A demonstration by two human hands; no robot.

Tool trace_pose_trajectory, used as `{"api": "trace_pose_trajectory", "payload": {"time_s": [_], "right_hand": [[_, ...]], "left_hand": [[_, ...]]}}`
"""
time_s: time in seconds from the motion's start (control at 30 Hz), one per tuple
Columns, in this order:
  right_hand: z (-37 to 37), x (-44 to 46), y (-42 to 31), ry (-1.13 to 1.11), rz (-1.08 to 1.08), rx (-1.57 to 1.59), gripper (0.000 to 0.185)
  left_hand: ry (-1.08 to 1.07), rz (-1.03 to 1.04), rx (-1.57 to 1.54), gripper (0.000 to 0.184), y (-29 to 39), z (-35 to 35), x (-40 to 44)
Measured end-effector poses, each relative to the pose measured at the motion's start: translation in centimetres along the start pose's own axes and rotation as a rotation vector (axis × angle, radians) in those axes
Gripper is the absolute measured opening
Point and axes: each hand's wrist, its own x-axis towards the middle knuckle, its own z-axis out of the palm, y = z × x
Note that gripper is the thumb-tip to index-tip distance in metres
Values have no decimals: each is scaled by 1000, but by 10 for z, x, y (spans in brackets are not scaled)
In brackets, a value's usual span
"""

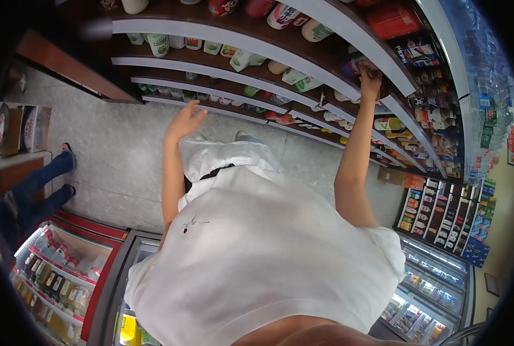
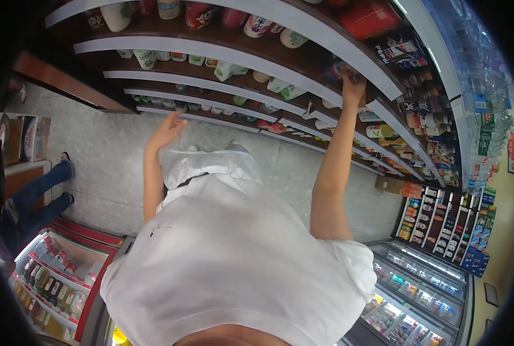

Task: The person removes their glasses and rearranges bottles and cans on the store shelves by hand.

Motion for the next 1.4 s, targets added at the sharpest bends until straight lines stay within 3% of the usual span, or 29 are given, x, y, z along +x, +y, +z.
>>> {"api": "trace_pose_trajectory", "payload": {"time_s": [0.2, 0.27, 0.33, 0.4, 0.53, 0.6, 0.63, 0.7, 0.73, 0.8, 0.87, 0.93, 0.97, 1.03, 1.17, 1.27, 1.33, 1.4], "right_hand": [[-15, 9, 30, -13, -79, -121, 64], [-21, 8, 20, 81, -49, -98, 60], [-29, 9, 23, 113, -107, -266, 44], [-22, -11, -8, 200, 146, -148, 43], [-24, -11, 12, 150, 250, 160, 45], [-25, -13, 11, 176, 150, -380, 41], [-22, -15, 14, 172, 150, -381, 41], [3, -26, 3, 384, -78, -585, 43], [17, -27, -4, 385, -76, -579, 43], [49, -25, -19, 29, -47, -272, 53], [83, -18, -33, -132, -61, -176, 66], [114, -11, -25, -244, -43, -44, 88], [126, -13, -29, -231, -33, -39, 88], [146, -10, -39, -188, -224, -141, 102], [141, -7, -51, -115, -183, -140, 89], [124, 0, -48, -78, -139, -224, 78], [103, 21, -20, -109, -408, -576, 87], [97, 31, -16, -20, -475, -744, 81]], "left_hand": [[66, -8, -97, 57, -4, -28, -14], [64, -35, -114, 58, -9, -34, -16], [72, -52, -125, 58, -10, -38, -18], [85, -64, -88, 51, -12, -41, -21], [109, -70, -174, 51, -11, -44, -21], [120, -64, -178, 51, -11, -44, -19], [129, -52, -177, 51, -11, -44, -20], [133, -56, -177, 51, -14, -44, -19], [134, -60, -173, 51, -14, -44, -19], [157, -72, -142, 51, -12, -42, -20], [169, -80, -102, 51, -13, -38, -18], [189, -39, -97, 57, -19, -31, -14], [180, -36, -82, 57, -20, -28, -14], [165, -18, -114, 57, -20, -22, -15], [205, -17, -119, 57, -15, -8, -26], [225, -171, -158, 57, 2, 0, -36], [295, -163, -216, 57, 1, 8, -37], [301, -158, -222, 58, 4, 19, -33]]}}
